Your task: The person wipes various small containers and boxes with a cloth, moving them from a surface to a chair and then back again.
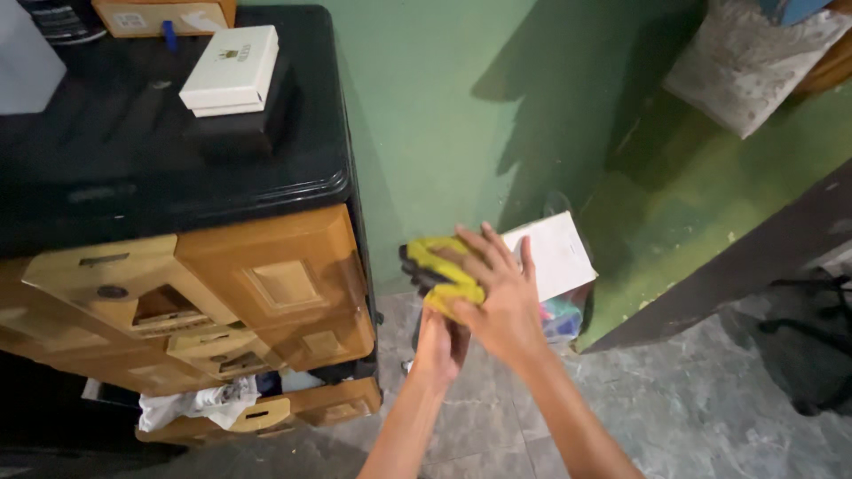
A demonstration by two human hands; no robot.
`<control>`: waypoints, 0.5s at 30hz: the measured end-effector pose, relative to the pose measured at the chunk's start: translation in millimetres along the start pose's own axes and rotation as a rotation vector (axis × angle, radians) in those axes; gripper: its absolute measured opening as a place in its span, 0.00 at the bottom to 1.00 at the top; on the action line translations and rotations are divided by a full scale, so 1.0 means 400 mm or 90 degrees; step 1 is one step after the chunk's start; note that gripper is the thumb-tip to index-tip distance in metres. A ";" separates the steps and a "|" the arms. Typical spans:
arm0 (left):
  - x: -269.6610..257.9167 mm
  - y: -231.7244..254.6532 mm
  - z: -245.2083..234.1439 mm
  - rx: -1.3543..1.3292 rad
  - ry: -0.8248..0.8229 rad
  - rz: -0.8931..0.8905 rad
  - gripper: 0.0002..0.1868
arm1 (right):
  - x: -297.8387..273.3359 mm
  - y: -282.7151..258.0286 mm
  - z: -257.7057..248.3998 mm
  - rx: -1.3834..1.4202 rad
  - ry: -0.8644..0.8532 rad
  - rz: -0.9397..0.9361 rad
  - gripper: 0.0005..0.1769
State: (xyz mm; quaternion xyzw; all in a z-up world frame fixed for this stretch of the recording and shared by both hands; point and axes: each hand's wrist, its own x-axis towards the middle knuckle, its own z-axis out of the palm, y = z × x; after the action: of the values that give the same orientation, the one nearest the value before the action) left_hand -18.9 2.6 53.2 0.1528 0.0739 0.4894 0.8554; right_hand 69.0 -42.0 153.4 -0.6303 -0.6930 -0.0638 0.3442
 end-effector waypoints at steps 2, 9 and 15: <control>0.001 0.012 0.000 0.071 -0.009 0.030 0.37 | 0.016 0.094 0.022 0.005 0.087 0.019 0.33; -0.052 0.123 0.082 0.249 0.013 0.101 0.47 | 0.053 0.236 -0.076 0.075 0.417 0.295 0.20; -0.015 0.077 0.034 -0.041 0.196 -0.030 0.35 | -0.091 -0.057 0.099 0.025 0.149 -0.014 0.37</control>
State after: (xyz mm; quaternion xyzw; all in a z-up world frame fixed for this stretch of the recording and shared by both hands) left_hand -43.4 9.6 76.1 0.0471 0.1918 0.4890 0.8496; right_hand 31.1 -56.2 111.1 -0.6042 -0.6561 -0.1269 0.4341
